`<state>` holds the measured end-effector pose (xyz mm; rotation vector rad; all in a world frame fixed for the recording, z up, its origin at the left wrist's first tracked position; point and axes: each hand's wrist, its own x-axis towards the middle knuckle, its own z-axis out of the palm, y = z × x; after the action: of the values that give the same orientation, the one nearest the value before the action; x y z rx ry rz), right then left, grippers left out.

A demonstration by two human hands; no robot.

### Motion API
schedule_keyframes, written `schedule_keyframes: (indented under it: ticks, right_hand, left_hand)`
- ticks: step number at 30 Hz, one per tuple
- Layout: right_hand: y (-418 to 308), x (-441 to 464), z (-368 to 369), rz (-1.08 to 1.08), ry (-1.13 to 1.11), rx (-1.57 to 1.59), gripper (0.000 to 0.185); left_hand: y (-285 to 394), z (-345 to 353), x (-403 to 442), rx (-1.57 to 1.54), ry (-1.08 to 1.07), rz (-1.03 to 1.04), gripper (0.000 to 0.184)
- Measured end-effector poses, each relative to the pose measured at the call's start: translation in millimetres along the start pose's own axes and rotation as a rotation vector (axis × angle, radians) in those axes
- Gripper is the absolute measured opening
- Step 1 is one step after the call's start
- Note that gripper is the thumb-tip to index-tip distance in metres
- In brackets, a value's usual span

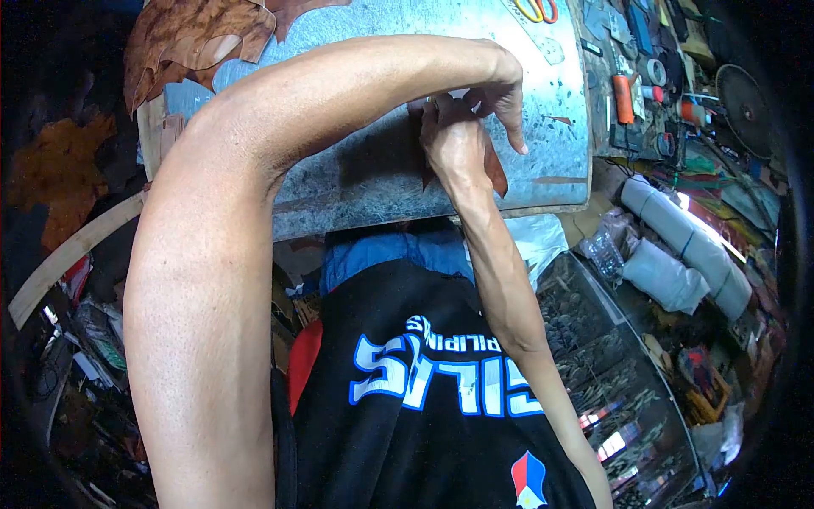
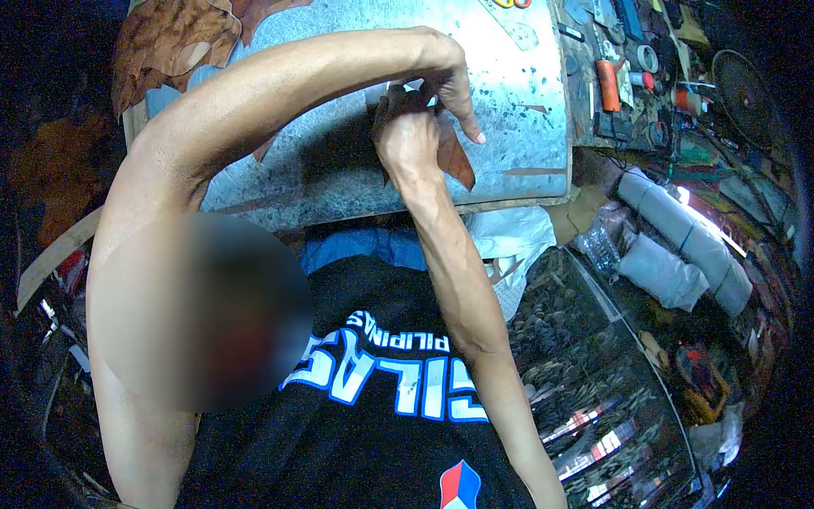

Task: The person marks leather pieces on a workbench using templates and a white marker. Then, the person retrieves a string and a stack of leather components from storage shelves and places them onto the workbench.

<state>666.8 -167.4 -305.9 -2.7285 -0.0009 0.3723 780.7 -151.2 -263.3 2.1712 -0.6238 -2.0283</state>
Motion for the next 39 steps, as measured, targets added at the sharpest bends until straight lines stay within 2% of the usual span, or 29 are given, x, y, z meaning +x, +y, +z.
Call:
schedule_keyframes:
  ticks: [3,6,9,13,16,18,22,24,30,34,36,37,39]
  right_hand:
    - [-1.2,-4.3,0.0,-0.039,0.035,-0.016,0.031]
    - [4.1,-3.4,9.0,-0.059,0.080,0.009,0.030]
    - [10.3,-2.8,15.2,-0.126,0.104,-0.044,0.029]
    - [4.4,-6.6,15.2,-0.114,0.144,-0.054,0.028]
    - [0.9,-3.6,15.9,-0.053,0.082,0.012,0.028]
    - [-0.6,-1.6,17.7,-0.068,0.051,-0.003,0.038]
    - [3.5,-7.8,21.7,-0.108,0.058,-0.036,0.039]
    - [3.3,-19.9,19.4,-0.115,0.120,0.027,0.028]
    - [5.8,-55.1,6.2,-0.026,-0.018,0.059,0.025]
    - [10.4,-83.4,0.2,-0.067,0.005,0.119,0.024]
    - [12.4,-95.0,-2.1,-0.106,0.052,0.171,0.025]
    - [13.9,-98.5,-3.7,-0.110,0.051,0.168,0.025]
    - [17.4,-103.8,-6.4,-0.114,-0.020,0.163,0.026]
  left_hand:
    - [0.2,6.4,5.2,0.020,0.083,0.029,0.116]
    - [-6.2,4.4,-5.8,0.033,0.037,0.112,0.116]
    - [-8.4,5.0,-6.1,0.019,0.042,0.090,0.117]
    - [-8.4,8.6,-4.2,-0.005,0.049,0.055,0.117]
    - [-7.4,7.7,-2.1,-0.021,0.063,0.030,0.117]
    - [-5.8,7.4,2.3,-0.030,0.071,0.014,0.117]
    - [-4.1,13.2,16.3,-0.045,0.071,-0.012,0.117]
    - [-8.1,12.3,20.7,-0.042,0.080,0.000,0.117]
    - [-14.0,19.5,32.4,-0.034,0.083,0.058,0.119]
    - [-15.7,26.7,27.0,-0.039,0.088,0.096,0.120]
    - [-17.1,34.1,22.3,0.051,0.193,0.178,0.096]
    - [-21.2,36.9,20.3,0.047,0.197,0.178,0.096]
    - [-33.6,47.3,18.0,0.215,0.358,0.224,0.070]
